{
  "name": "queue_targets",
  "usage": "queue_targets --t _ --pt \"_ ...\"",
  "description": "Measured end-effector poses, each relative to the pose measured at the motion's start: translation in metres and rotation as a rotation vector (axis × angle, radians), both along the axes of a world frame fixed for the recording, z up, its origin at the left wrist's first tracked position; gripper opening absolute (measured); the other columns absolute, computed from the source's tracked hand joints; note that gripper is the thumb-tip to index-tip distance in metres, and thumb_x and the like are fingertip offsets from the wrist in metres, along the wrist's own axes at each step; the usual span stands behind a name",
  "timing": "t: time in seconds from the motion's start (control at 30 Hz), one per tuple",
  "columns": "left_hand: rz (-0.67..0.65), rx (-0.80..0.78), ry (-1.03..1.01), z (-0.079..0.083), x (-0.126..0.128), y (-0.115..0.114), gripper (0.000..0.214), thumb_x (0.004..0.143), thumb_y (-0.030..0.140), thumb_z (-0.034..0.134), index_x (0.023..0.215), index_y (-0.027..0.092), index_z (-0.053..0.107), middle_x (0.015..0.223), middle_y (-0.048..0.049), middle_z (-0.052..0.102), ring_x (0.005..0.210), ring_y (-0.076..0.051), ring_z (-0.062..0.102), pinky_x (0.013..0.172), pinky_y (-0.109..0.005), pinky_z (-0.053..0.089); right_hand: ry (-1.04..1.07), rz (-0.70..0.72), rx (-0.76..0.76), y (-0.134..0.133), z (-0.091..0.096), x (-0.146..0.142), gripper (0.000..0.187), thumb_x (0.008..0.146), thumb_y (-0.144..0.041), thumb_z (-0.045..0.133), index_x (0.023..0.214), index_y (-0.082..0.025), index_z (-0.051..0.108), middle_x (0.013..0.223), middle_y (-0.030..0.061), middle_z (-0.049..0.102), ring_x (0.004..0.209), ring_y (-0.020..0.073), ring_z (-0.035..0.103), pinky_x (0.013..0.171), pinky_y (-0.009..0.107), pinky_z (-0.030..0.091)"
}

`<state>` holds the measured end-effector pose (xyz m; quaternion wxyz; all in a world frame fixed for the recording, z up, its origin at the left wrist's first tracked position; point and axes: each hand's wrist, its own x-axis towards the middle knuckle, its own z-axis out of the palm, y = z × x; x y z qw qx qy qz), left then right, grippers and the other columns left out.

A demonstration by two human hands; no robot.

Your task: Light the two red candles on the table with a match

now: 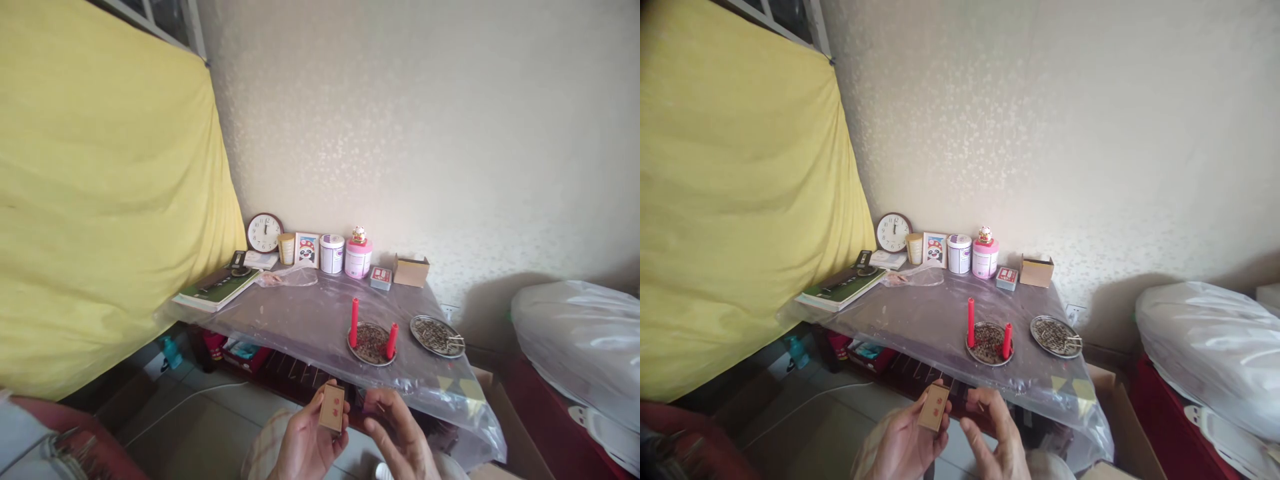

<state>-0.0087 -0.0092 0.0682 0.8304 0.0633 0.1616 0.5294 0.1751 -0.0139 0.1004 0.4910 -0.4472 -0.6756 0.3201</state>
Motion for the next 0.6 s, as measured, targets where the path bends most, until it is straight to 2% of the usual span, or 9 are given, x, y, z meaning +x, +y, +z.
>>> queue_targets --t 0.13,0.2,0.27,0.47,0.6 --pt "0.007 0.027 -0.017 0.002 0.005 0.002 0.018 0.084 0.027 0.07 0.099 0.019 0.074 0.085 -0.0078 0.081 0.073 -0.017 0.074 0.066 -0.027 0.053 -0.085 0.061 0.087 0.0 -0.024 -0.006 0.058 0.083 -0.047 0.073 0.135 -0.027 0.056 0.135 0.0114 0.062 0.124 0.031 0.061 0.103 0.038 0.051" --pt "0.008 0.047 -0.014 0.003 0.007 0.002 0.017 0.083 0.027 0.071 0.097 0.018 0.074 0.083 -0.0079 0.081 0.071 -0.016 0.073 0.065 -0.026 0.052 -0.108 0.061 0.118 0.001 -0.036 -0.011 0.064 0.084 -0.05 0.071 0.141 -0.027 0.05 0.142 0.0122 0.057 0.129 0.0319 0.056 0.107 0.041 0.048" --pt "0.001 0.059 -0.014 0.004 0.009 0.002 0.017 0.083 0.027 0.071 0.098 0.018 0.074 0.083 -0.0087 0.08 0.071 -0.016 0.072 0.066 -0.026 0.051 -0.087 0.049 0.129 0.002 -0.044 -0.016 0.064 0.087 -0.056 0.065 0.142 -0.028 0.047 0.142 0.0121 0.056 0.128 0.0312 0.057 0.107 0.042 0.048" --pt "-0.028 0.057 -0.007 0.004 0.01 0.0 0.02 0.083 0.03 0.07 0.099 0.019 0.073 0.085 -0.0089 0.079 0.072 -0.015 0.071 0.056 -0.02 0.045 -0.055 0.049 0.09 0.001 -0.04 -0.023 0.06 0.088 -0.065 0.056 0.135 -0.028 0.054 0.131 0.0121 0.064 0.114 0.0287 0.067 0.098 0.036 0.055" --pt "-0.024 0.081 0.092 0.005 0.008 0.001 0.019 0.085 0.032 0.068 0.1 0.022 0.073 0.094 -0.0072 0.08 0.08 -0.016 0.071 0.064 -0.023 0.049 -0.02 -0.002 0.099 0.001 -0.037 -0.02 0.056 0.087 -0.062 0.062 0.131 -0.029 0.057 0.128 0.0099 0.066 0.111 0.0277 0.069 0.097 0.035 0.055"
